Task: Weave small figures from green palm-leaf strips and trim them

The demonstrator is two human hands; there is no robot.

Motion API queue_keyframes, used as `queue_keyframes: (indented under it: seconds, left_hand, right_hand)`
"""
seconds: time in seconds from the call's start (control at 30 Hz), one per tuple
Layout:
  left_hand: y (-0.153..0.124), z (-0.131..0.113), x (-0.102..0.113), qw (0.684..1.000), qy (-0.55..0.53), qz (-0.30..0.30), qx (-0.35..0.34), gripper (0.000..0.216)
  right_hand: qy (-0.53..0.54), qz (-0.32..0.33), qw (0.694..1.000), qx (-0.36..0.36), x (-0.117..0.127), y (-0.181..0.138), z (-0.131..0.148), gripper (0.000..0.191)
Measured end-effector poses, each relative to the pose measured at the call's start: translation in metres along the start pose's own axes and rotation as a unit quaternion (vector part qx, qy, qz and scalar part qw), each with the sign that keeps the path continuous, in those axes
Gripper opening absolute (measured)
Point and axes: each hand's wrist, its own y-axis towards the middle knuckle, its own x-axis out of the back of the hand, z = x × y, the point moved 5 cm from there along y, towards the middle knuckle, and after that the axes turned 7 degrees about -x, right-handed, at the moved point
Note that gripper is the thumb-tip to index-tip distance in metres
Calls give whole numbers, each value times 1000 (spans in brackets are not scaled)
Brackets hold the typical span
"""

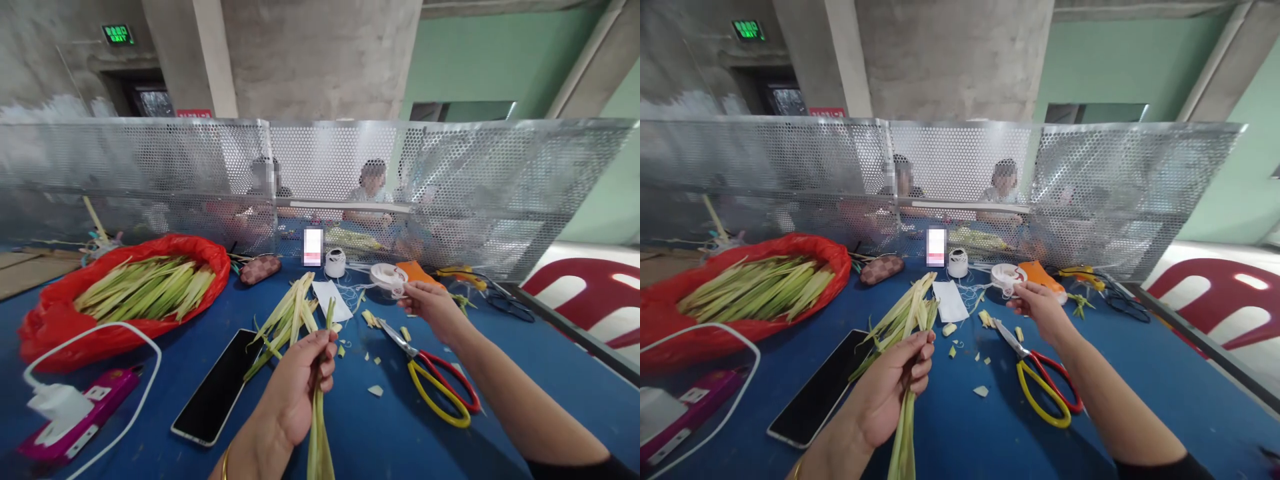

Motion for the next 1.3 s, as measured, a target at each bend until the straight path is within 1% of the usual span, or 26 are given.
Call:
queue_keyframes:
  seconds: [0.1, 0.17, 0.23, 0.27, 0.33, 0.43, 0.53, 0.7, 0.83, 0.93, 1.03, 1.1, 1.23, 1.3]
  left_hand:
    - [3, 3, 0, 1000, 20, 6, -4, 12]
    - [6, 7, 0, 999, 47, 13, -13, 12]
    - [9, 13, -2, 995, 85, 28, -33, 12]
    - [11, 16, -4, 993, 103, 37, -47, 13]
    - [13, 22, -8, 988, 133, 48, -67, 14]
    - [17, 28, -12, 983, 163, 38, -77, 17]
    - [20, 29, -15, 984, 161, 26, -77, 16]
    - [24, 33, -25, 979, 174, 61, -84, 17]
    - [24, 43, -40, 971, 194, 113, -78, 19]
    - [21, 51, -50, 964, 203, 167, -49, 19]
    - [19, 54, -54, 952, 223, 209, -33, 21]
    - [21, 51, -49, 952, 224, 204, -41, 21]
    - [27, 44, -36, 970, 185, 148, -49, 22]
    - [28, 41, -34, 970, 189, 137, -65, 22]
  right_hand:
    - [66, 16, 998, -9, 7, -36, -8, 42]
    - [135, 38, 990, -36, 4, -59, -18, 38]
    - [197, 65, 977, -56, -4, -81, -26, 31]
    - [210, 77, 973, -58, -9, -92, -29, 28]
    - [217, 95, 971, -40, -20, -110, -32, 24]
    - [231, 124, 965, -22, -34, -127, -33, 23]
    - [255, 139, 956, -32, -38, -130, -35, 21]
    - [304, 147, 939, -60, -30, -121, -38, 18]
    - [313, 143, 936, -79, -26, -119, -41, 20]
    - [294, 137, 942, -80, -26, -120, -43, 20]
    - [276, 127, 950, -76, -27, -120, -46, 21]
    - [267, 116, 954, -67, -26, -119, -46, 21]
    - [251, 74, 963, -58, -21, -118, -45, 23]
    - [239, 66, 967, -55, -20, -118, -44, 24]
